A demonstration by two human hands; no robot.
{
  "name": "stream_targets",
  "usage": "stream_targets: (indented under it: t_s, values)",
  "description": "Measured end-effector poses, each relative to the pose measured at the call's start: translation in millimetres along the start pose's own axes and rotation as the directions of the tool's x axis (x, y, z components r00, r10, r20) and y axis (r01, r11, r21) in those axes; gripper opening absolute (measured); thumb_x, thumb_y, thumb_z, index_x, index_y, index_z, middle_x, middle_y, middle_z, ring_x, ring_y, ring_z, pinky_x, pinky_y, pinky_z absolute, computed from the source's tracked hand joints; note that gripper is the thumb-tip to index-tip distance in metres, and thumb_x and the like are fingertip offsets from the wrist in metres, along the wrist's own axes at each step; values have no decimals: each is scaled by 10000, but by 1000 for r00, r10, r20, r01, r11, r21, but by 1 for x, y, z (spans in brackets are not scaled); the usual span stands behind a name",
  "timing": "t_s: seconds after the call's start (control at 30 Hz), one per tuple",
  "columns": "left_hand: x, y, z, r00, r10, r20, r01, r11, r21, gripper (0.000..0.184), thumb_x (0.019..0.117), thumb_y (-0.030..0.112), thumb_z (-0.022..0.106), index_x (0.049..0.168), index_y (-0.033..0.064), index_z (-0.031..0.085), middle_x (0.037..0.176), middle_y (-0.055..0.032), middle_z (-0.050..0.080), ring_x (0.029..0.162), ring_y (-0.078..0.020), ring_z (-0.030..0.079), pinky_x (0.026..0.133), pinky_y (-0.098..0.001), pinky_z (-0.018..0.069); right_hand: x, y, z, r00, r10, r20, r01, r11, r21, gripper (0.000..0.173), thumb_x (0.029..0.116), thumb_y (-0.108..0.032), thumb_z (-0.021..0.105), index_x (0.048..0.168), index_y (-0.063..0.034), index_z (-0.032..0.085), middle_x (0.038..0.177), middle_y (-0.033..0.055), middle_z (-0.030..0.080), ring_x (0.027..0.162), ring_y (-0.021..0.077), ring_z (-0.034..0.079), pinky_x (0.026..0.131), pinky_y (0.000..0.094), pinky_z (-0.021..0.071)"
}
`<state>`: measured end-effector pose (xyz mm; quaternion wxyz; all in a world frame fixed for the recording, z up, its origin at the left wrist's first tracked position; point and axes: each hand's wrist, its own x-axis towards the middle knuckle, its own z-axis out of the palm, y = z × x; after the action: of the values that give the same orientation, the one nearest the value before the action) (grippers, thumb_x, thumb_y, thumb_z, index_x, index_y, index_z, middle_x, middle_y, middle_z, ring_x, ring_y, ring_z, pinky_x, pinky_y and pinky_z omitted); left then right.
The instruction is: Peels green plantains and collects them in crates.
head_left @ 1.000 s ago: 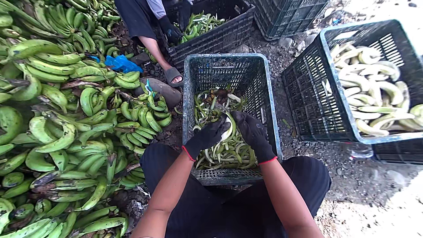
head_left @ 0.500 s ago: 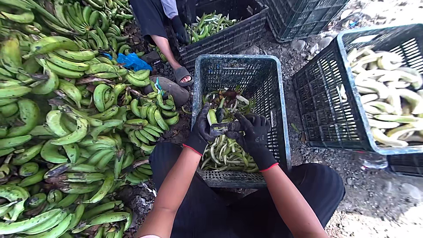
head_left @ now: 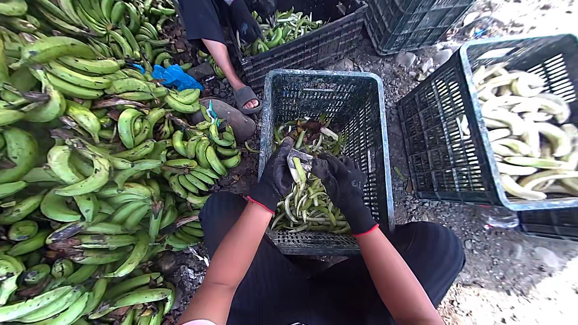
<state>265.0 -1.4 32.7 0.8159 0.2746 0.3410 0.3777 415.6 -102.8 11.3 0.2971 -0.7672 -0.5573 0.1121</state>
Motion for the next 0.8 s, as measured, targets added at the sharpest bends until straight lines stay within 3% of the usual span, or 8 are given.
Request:
stream_targets:
  t_s: [0.1,0.2,0.3,0.37,0.47,0.6,0.7,0.8]
  values:
    - [-1,-10,0,994,93,-54,-78,968,240,386,1096,396,395,1226,89,592,971,-60,672,858,-143,664,765,-334,576,3,-2,-4,974,155,166,-159,987,12,623,1019,-645,366,1360,-216,664,1212,214,665,1088,446,629,829,682,464]
    - [-15,-11,-1,991,117,-66,-81,914,398,560,1069,580,288,1303,170,590,1067,-25,670,873,-101,638,743,-310,556,-2,-7,-1,990,103,95,-88,985,-147,811,930,-801,289,1424,-243,610,1221,247,646,1114,497,603,807,696,451]
    - [-11,-13,-4,981,186,-48,-147,888,436,612,1074,577,241,1301,149,614,1064,-45,685,863,-117,654,740,-326,571,-4,-6,4,1000,24,-10,-25,985,-168,899,887,-857,286,1427,-218,615,1178,283,643,1062,522,607,794,701,442]
    - [-13,-15,-2,953,303,-19,-223,739,635,565,1100,497,229,1342,135,588,1146,-80,666,970,-154,645,822,-380,558,-3,-8,4,996,91,8,-90,991,-96,792,945,-769,318,1419,-210,618,1188,272,648,1051,502,622,793,690,458]
    - [-18,-14,-2,898,399,186,-364,434,824,513,1121,309,260,1496,-3,419,1436,-224,516,1311,-289,517,1111,-475,408,1,-10,-6,972,182,147,-191,980,50,683,1026,-637,309,1364,-138,630,1185,235,668,1063,462,645,813,684,484]
    - [-23,-5,4,874,353,334,-449,319,835,518,1114,335,276,1466,13,477,1413,-189,558,1279,-245,553,1099,-444,427,-3,-5,-12,970,178,166,-209,959,192,752,1008,-709,251,1284,-139,656,1030,164,693,925,377,672,744,631,507]
    - [-22,-13,12,888,253,385,-460,451,765,594,1095,429,273,1457,16,499,1326,-136,632,1164,-156,625,1032,-384,496,-5,0,-18,955,209,209,-268,911,315,828,981,-772,170,1227,-138,642,898,138,662,792,323,647,652,580,500]
    - [-4,-10,14,941,260,214,-331,832,445,534,1104,357,160,1326,47,533,870,-45,696,742,-111,669,704,-279,579,-6,0,-18,960,218,177,-267,904,333,807,942,-818,232,1267,-195,628,951,96,671,827,271,645,672,543,503]
